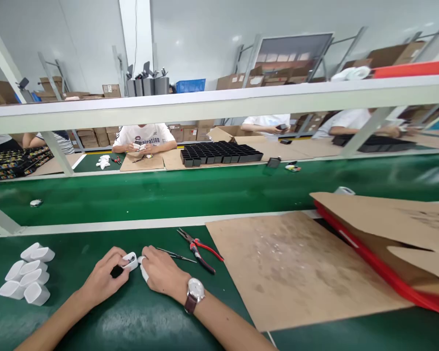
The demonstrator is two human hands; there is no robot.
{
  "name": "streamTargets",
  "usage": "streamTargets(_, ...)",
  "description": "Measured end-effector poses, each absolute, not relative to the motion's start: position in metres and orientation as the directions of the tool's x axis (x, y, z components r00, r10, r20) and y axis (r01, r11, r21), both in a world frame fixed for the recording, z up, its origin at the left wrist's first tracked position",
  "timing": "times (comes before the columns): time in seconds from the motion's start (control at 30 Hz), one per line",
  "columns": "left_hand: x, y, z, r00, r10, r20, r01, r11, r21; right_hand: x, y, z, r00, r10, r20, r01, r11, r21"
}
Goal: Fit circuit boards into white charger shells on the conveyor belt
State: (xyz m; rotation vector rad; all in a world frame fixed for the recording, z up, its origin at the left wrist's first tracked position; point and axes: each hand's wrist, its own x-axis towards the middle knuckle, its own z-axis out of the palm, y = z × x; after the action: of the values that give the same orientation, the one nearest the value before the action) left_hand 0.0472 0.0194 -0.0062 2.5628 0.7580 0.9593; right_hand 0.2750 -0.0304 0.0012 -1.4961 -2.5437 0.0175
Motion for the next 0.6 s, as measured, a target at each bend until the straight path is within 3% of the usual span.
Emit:
streamTargets(0.13,0.039,0.072,0.015,0.638,0.596,0.487,0.498,-0.802,0.330,0.284,-0.039,0.003,-0.491,0.854,0.173,0.850,0.513,-0.122)
streamTargets(0.33,0.030,0.187,0.046,0.412,0.828,0.381,0.812,-0.523,0.260,0.310,-0.050,0.013,-0.193,0.971,0.143,0.975,0.206,-0.081)
streamTargets(0.43,0.032,0.210,0.046,0.370,0.848,0.379,0.839,-0.481,0.256,0.320,-0.046,0.013,-0.152,0.980,0.130,0.983,0.164,-0.088)
streamTargets(0.6,0.040,0.185,0.035,0.444,0.792,0.418,0.778,-0.573,0.258,0.336,-0.038,0.014,-0.013,0.987,0.157,0.995,0.027,-0.092)
